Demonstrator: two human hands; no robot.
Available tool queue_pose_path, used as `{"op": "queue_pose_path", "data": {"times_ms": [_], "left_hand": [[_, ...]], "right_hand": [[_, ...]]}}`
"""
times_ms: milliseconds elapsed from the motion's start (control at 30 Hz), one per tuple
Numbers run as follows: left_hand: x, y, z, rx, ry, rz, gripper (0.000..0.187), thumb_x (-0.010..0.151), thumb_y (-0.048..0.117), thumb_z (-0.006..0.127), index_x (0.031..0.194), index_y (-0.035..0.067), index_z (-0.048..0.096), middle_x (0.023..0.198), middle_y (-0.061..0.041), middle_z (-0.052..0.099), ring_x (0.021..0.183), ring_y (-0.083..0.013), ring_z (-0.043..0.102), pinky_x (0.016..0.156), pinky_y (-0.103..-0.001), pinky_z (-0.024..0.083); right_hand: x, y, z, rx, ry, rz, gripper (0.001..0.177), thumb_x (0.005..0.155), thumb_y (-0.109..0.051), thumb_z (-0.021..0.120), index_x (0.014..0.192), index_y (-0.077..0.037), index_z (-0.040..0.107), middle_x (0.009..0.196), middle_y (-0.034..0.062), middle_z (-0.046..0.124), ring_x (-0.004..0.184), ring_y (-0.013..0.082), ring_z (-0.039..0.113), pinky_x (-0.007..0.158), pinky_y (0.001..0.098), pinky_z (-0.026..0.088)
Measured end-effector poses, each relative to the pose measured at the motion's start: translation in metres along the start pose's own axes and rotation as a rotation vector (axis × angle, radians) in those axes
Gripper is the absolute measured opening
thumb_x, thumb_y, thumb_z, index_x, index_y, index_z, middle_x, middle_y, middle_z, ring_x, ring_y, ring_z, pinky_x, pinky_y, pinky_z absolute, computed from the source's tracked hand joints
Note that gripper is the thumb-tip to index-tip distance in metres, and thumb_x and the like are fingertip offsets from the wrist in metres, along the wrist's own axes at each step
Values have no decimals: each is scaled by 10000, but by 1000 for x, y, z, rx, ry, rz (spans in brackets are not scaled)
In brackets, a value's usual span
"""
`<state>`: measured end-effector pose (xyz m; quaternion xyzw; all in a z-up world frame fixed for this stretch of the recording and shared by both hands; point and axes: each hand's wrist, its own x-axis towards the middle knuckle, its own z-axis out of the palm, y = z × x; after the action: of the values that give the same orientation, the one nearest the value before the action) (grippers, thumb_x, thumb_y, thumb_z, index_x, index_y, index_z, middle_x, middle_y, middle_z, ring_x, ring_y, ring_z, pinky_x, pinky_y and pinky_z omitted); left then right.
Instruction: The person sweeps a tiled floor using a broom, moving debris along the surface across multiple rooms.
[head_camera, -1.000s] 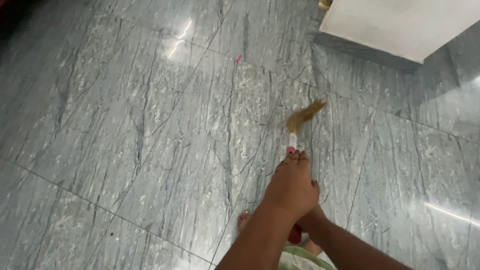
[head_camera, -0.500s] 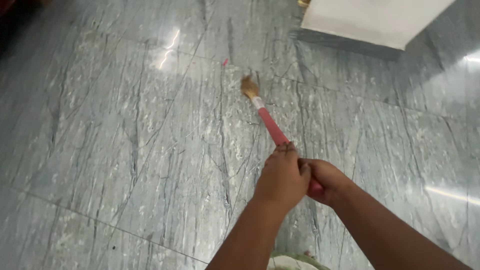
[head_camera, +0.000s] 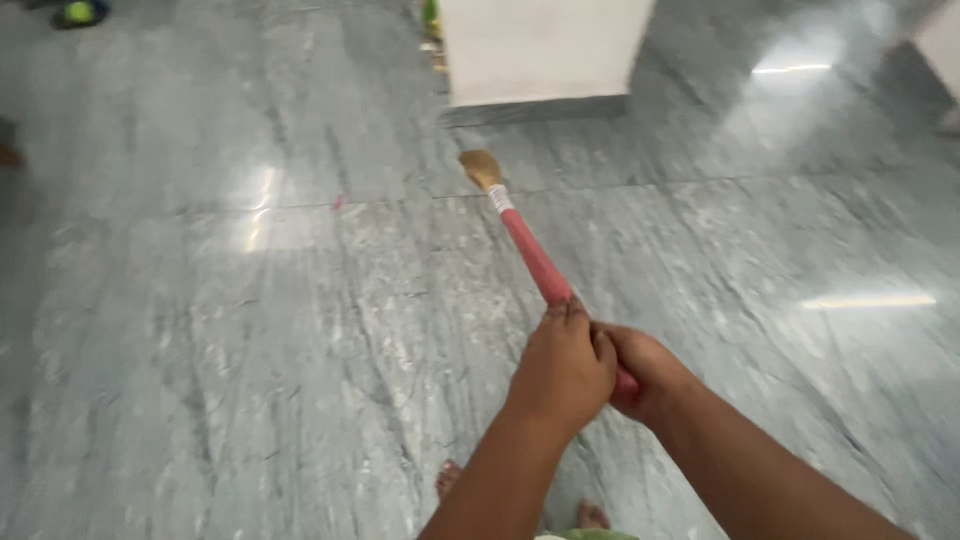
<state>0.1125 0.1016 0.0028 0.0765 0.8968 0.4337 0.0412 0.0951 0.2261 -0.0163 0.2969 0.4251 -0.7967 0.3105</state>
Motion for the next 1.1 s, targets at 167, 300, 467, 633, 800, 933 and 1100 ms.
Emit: {"op": "queue_pose_path", "data": {"times_ms": [167, 300, 467, 633, 800, 933, 1100], "left_hand": [[12, 46, 47, 33, -60, 138, 583, 945, 287, 608, 1317, -154, 524, 1417, -361, 512, 1365, -464, 468, 1154, -470, 365], [12, 65, 79, 103, -197, 152, 682, 893, 275, 642, 1389, -153, 455, 1436, -355, 485, 1387, -450, 441, 1148, -459, 362], [-1, 76, 108, 175, -310, 212, 672, 876, 262, 665, 1380, -141, 476, 1448, -353, 476, 1397, -454, 427, 1175, -452, 342], [-10, 76, 113, 223, -437, 172, 621, 882, 234, 644, 1358, -136, 499, 1456, -344, 484, 1410, -437, 439, 1185, -440, 348], [-21, 70, 98, 258, -480, 164, 685, 883, 244, 665, 1411, -133, 446, 1483, -346, 439, 1425, -429, 402, 1195, -428, 326], [-35, 64, 91, 295, -545, 109, 682, 905, 249, 655, 1439, -101, 415, 1524, -315, 385, 1453, -418, 339, 1168, -453, 311], [-49, 52, 87, 298, -508, 154, 719, 891, 224, 662, 1449, -131, 380, 1536, -318, 380, 1470, -406, 338, 1212, -425, 282]], "right_hand": [[-35, -29, -78, 230, 291, -135, 293, 1000, -194, 520, 1166, 33, 600, 986, 105, 705, 832, 170, 708, 783, 305, 610], [-28, -26, -186, 490, -40, -165, 190, 962, -98, 666, 1051, 68, 640, 773, 47, 630, 604, 95, 598, 573, 208, 550], [-37, 30, -288, 271, 430, 172, 236, 945, -166, 671, 825, -81, 487, 609, 20, 491, 488, 136, 482, 431, 249, 439], [-74, 112, -321, 271, 546, 321, 391, 1007, -395, 595, 966, -30, 465, 625, 48, 464, 484, 156, 444, 420, 283, 391], [-93, 132, -314, 172, 619, 342, 516, 1030, -498, 520, 1108, 11, 493, 643, 84, 476, 499, 178, 427, 433, 308, 373], [-90, 137, -314, 287, 592, 274, 543, 1041, -512, 464, 1123, 23, 509, 655, 66, 455, 509, 164, 435, 442, 301, 387], [-86, 153, -309, 228, 616, 309, 517, 1049, -512, 437, 1121, -4, 501, 667, 75, 462, 520, 171, 428, 455, 309, 379]]}}
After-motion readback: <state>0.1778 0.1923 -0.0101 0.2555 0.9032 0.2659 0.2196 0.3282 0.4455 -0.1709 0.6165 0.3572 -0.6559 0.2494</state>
